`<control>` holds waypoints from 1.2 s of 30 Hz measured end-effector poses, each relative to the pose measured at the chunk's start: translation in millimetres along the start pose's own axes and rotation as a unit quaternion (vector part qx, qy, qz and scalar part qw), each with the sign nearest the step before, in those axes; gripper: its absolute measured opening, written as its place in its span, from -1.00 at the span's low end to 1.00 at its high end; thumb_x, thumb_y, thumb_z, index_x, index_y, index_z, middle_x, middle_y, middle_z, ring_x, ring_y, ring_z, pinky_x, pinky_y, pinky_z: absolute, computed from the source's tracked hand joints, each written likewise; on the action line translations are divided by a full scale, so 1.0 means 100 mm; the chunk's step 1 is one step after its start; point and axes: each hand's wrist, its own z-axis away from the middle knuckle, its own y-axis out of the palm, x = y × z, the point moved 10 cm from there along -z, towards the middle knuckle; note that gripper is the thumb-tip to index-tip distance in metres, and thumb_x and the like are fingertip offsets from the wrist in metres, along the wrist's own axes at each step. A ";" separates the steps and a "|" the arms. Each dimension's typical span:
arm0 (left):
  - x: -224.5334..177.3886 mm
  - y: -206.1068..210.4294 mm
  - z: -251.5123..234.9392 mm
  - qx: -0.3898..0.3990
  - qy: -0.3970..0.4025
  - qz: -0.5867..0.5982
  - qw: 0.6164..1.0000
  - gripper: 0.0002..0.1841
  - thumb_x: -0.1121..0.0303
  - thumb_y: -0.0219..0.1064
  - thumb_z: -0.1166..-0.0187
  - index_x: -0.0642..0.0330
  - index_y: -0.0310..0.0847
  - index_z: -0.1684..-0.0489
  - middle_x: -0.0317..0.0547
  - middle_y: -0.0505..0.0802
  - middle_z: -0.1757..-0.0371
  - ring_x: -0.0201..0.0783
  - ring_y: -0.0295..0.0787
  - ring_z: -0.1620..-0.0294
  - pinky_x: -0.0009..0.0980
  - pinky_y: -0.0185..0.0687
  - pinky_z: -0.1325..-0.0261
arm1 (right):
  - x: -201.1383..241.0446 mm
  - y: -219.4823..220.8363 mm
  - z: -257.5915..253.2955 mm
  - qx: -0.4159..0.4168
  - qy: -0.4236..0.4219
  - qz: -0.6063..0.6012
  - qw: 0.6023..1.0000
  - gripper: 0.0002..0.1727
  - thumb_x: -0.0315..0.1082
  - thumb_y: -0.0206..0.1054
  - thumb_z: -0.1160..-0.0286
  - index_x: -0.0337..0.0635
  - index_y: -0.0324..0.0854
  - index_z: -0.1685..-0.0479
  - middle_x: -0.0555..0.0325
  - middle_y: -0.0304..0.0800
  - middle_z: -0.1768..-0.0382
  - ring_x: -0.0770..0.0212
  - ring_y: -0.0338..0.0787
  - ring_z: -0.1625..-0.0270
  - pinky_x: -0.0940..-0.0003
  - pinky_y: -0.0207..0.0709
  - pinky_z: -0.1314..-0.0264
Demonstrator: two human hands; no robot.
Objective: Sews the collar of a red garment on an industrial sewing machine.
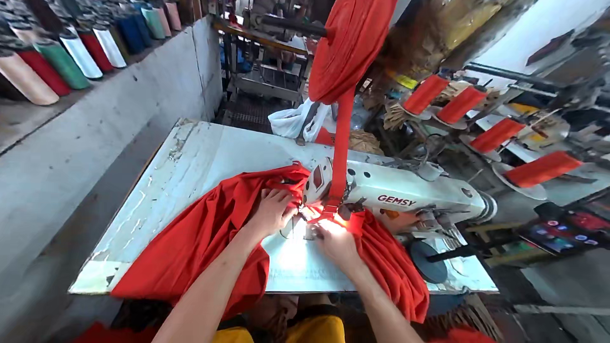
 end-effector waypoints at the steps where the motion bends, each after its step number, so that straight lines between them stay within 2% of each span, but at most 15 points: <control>1: 0.07 -0.01 -0.06 0.004 -0.013 0.001 1.000 -0.52 0.03 -0.01 -0.84 0.11 0.63 -0.45 -0.04 0.71 -0.50 -0.01 0.47 -0.64 0.13 0.12 -0.72 | -0.24 -0.02 -0.07 0.031 0.067 -0.002 0.997 -0.64 -0.16 0.30 -0.55 -0.20 0.83 -0.09 -0.16 0.91 0.06 -0.21 0.90 -0.03 -0.29 0.69 -0.05; 3: 0.20 -0.03 -0.18 -0.024 -0.033 0.015 0.999 -0.52 0.04 0.03 -0.84 0.18 0.68 -0.38 0.02 0.72 -0.47 0.01 0.51 -0.61 0.11 0.14 -0.73 | -0.64 -0.10 -0.17 0.062 0.165 -0.002 0.984 -0.42 0.02 0.31 -0.58 -0.35 0.68 -0.28 -0.32 0.84 -0.10 -0.31 0.83 -0.20 -0.34 0.59 -0.25; 5: 0.29 -0.09 -0.29 -0.087 -0.049 0.029 0.995 -0.51 0.01 0.11 -0.80 0.22 0.74 -0.29 0.09 0.76 -0.40 0.07 0.57 -0.56 0.16 0.22 -0.70 | -0.74 -0.14 -0.25 0.059 0.158 -0.007 0.986 -0.32 0.10 0.36 -0.53 -0.36 0.62 -0.35 -0.30 0.82 -0.17 -0.26 0.81 -0.26 -0.27 0.58 -0.33; 8: 0.38 -0.09 -0.40 -0.136 -0.076 0.015 0.988 -0.51 -0.09 0.37 -0.56 0.10 0.79 -0.20 0.10 0.73 -0.40 0.14 0.53 -0.54 0.23 0.19 -0.65 | -0.63 0.02 -0.26 0.046 0.073 -0.054 0.995 -0.44 -0.03 0.27 -0.57 -0.34 0.66 -0.31 -0.21 0.83 -0.16 -0.07 0.81 -0.29 -0.07 0.59 -0.43; 10: 0.39 -0.08 -0.47 -0.136 -0.096 -0.001 0.986 -0.61 0.07 0.51 -0.39 0.00 0.83 -0.13 0.07 0.71 -0.40 0.15 0.49 -0.52 0.25 0.14 -0.63 | -0.46 0.01 -0.28 -0.026 0.009 -0.069 0.997 -0.58 -0.14 0.27 -0.53 -0.32 0.78 -0.10 -0.16 0.89 0.00 -0.02 0.87 -0.16 -0.05 0.67 -0.29; 12: 0.39 -0.10 -0.51 -0.164 -0.091 -0.002 0.982 -0.77 0.19 0.51 -0.40 -0.01 0.88 0.06 0.05 0.75 -0.27 0.15 0.55 -0.42 0.24 0.23 -0.55 | -0.44 -0.05 -0.34 -0.109 -0.004 -0.124 0.986 -0.63 -0.18 0.43 -0.37 -0.31 0.79 0.03 -0.03 0.90 0.06 0.16 0.87 -0.12 0.17 0.70 -0.30; 14: 0.38 -0.12 -0.55 -0.177 -0.082 0.013 0.981 -0.87 0.24 0.49 -0.46 0.02 0.89 0.19 0.03 0.78 -0.16 0.15 0.59 -0.34 0.24 0.30 -0.48 | -0.51 0.10 -0.48 -0.093 0.013 -0.167 0.981 -0.58 -0.13 0.53 -0.38 -0.31 0.78 -0.03 0.04 0.91 0.01 0.29 0.85 -0.17 0.34 0.67 -0.39; 16: 0.37 -0.13 -0.62 -0.170 -0.068 0.043 0.982 -0.87 0.23 0.50 -0.48 0.04 0.88 0.27 0.00 0.80 -0.07 0.13 0.62 -0.29 0.27 0.34 -0.42 | -0.60 0.55 -0.65 0.036 0.017 -0.092 0.995 -0.51 -0.05 0.29 -0.65 -0.30 0.74 -0.26 -0.11 0.85 -0.20 0.10 0.77 -0.37 0.16 0.50 -0.56; 18: 0.36 -0.12 -0.69 -0.155 -0.054 0.069 0.984 -0.84 0.19 0.49 -0.49 0.03 0.90 0.26 -0.04 0.84 -0.07 0.11 0.64 -0.31 0.27 0.36 -0.41 | -0.60 0.84 -0.77 0.099 -0.006 -0.061 0.993 -0.48 -0.06 0.19 -0.72 -0.33 0.69 -0.33 -0.23 0.80 -0.26 -0.07 0.74 -0.43 -0.03 0.46 -0.58; 26: 0.39 -0.03 -0.68 -0.127 -0.029 0.091 0.987 -0.83 0.24 0.42 -0.51 0.08 0.90 0.24 0.00 0.86 -0.05 0.10 0.67 -0.31 0.25 0.34 -0.42 | -0.19 0.31 -0.54 0.024 0.000 -0.046 0.999 -0.57 -0.12 0.27 -0.63 -0.26 0.78 -0.22 -0.18 0.85 -0.21 -0.06 0.76 -0.40 -0.03 0.47 -0.57; 28: 0.34 -0.11 -0.53 -0.160 -0.036 0.099 0.981 -0.83 0.27 0.42 -0.55 0.13 0.89 0.19 0.02 0.87 -0.04 0.11 0.70 -0.29 0.25 0.39 -0.42 | -0.25 0.20 -0.34 -0.042 -0.002 0.007 0.999 -0.58 -0.09 0.22 -0.61 -0.19 0.83 -0.11 -0.12 0.90 -0.08 -0.10 0.85 -0.25 -0.17 0.62 -0.34; 30: 0.32 -0.17 -0.35 -0.164 -0.061 0.116 0.978 -0.77 0.22 0.38 -0.63 0.16 0.85 0.07 0.00 0.89 -0.04 0.05 0.73 -0.26 0.16 0.46 -0.43 | -0.20 0.01 -0.05 -0.083 -0.033 0.043 0.995 -0.60 -0.13 0.19 -0.66 -0.24 0.86 0.07 -0.14 0.92 0.23 -0.18 0.93 0.15 -0.22 0.74 0.18; 31: 0.33 -0.21 -0.23 -0.159 -0.085 0.140 0.974 -0.74 0.18 0.35 -0.67 0.17 0.83 0.01 -0.01 0.90 0.01 -0.01 0.79 -0.17 0.11 0.56 -0.39 | -0.19 -0.03 0.08 -0.055 -0.025 0.040 0.997 -0.58 -0.11 0.17 -0.71 -0.24 0.84 -0.05 -0.14 0.90 0.26 -0.18 0.92 0.23 -0.21 0.73 0.27; 34: 0.30 -0.29 0.32 -0.133 -0.171 0.216 0.952 -0.62 0.04 0.21 -0.76 0.19 0.76 0.01 0.02 0.87 0.21 -0.05 0.85 0.12 0.10 0.72 -0.08 | -0.16 -0.17 0.41 0.037 0.035 -0.071 0.996 -0.44 0.09 0.29 -0.64 -0.09 0.71 -0.41 -0.05 0.89 0.05 -0.05 0.88 0.09 -0.16 0.74 -0.03; 36: 0.21 -0.35 0.80 -0.109 -0.211 0.245 0.940 -0.56 0.01 0.14 -0.80 0.22 0.78 0.02 0.04 0.86 0.18 -0.06 0.83 0.08 0.09 0.68 -0.13 | 0.02 -0.36 0.53 0.018 0.003 -0.138 0.990 -0.51 0.08 0.30 -0.64 -0.12 0.75 -0.24 0.07 0.80 0.36 0.11 0.73 0.39 0.02 0.65 0.27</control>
